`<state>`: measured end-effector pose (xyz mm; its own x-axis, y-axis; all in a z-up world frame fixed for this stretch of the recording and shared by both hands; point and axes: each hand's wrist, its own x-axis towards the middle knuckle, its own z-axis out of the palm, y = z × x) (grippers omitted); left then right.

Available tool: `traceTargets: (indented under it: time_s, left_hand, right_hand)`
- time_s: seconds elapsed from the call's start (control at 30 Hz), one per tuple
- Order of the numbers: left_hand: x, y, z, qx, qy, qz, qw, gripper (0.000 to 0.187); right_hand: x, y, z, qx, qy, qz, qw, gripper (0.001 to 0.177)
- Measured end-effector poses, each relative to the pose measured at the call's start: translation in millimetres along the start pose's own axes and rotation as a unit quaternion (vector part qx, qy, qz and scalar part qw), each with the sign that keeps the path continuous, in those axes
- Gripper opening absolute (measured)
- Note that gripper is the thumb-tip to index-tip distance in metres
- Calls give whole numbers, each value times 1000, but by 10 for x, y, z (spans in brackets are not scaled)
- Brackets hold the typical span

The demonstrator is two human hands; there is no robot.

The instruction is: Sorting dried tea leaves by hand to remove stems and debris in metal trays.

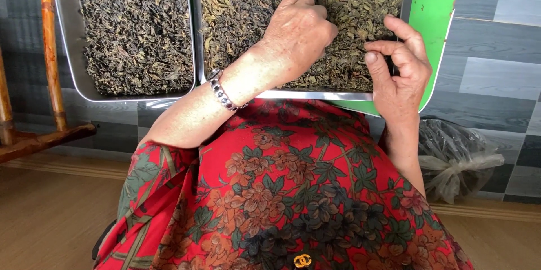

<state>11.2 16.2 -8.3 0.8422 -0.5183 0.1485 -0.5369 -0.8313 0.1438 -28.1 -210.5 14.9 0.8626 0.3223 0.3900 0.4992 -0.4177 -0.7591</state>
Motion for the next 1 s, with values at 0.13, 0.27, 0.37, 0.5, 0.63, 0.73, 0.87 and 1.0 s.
traceTargets:
  time_s: [0.13,0.27,0.37,0.5,0.63,0.73,0.87,1.0]
  left_hand:
    - [29,0,85,-4,-21,-7,1000,12]
    - [-5,23,93,15,-15,-11,1000,8]
    - [-5,38,-192,-47,-62,-32,996,10]
    - [-135,-59,-660,-279,-33,-20,959,20]
    - [-332,-246,-767,-465,-1,-41,884,10]
    - [-456,-356,-729,-621,10,-74,780,17]
    - [-527,-356,-795,-671,18,-86,737,18]
    - [-647,-312,-983,-647,70,-73,756,8]
  right_hand:
    - [0,2,0,2,2,1,1000,18]
    - [0,0,1,2,0,-1,1000,18]
    - [3,0,2,4,1,-2,1000,18]
    - [6,1,5,2,2,-4,1000,18]
    - [1,1,1,3,0,-9,1000,17]
    - [-5,9,11,4,-3,-7,1000,19]
    - [-6,-1,14,-1,-3,0,1000,20]
    - [-3,-51,-13,-12,-13,5,1000,20]
